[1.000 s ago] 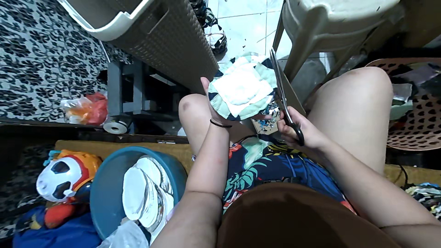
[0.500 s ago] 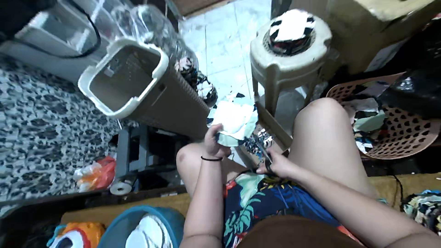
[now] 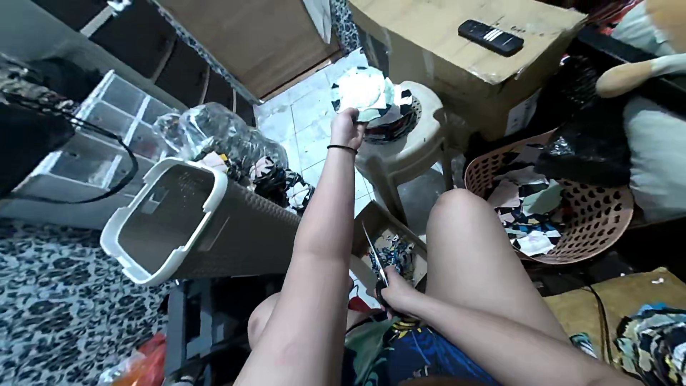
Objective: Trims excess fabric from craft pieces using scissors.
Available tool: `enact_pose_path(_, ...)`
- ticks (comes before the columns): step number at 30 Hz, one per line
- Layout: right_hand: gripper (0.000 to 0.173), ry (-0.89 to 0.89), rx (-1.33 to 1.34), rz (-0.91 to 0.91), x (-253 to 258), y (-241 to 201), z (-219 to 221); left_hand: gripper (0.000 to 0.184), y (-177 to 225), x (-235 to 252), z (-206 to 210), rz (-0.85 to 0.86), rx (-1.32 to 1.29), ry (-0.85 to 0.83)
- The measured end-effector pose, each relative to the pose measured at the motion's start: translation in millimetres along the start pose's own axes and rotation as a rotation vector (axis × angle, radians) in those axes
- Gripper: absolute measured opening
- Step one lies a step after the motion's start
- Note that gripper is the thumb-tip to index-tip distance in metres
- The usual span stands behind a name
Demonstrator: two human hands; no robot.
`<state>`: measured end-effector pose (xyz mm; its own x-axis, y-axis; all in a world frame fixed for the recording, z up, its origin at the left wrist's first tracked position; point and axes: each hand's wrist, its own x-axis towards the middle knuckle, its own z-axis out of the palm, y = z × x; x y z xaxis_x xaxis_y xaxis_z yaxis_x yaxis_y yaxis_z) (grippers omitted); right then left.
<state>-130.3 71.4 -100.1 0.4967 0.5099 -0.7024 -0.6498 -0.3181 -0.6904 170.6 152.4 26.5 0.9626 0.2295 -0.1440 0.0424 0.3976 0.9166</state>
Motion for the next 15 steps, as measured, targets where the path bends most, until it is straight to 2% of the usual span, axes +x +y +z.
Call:
enact_pose_path(3, 0.067, 0.006, -0.083, -0.016, 0, -5, -6, 0.04, -24, 37, 13, -0.003, -0.019, -0.008)
enact_pose_path(8, 0.067, -0.001, -0.063, -0.006, -1, -8, -12, 0.045, -59, 52, 13, -0.076, -0.014, 0.061)
enact_pose_path(12, 0.065, -0.036, -0.024, -0.029, -2, -8, -11, 0.041, -58, 48, 14, -0.092, 0.01, 0.021)
enact_pose_path(15, 0.063, -0.068, -0.03, -0.031, 0, -7, -6, 0.043, -58, 45, 16, -0.122, 0.047, 0.054)
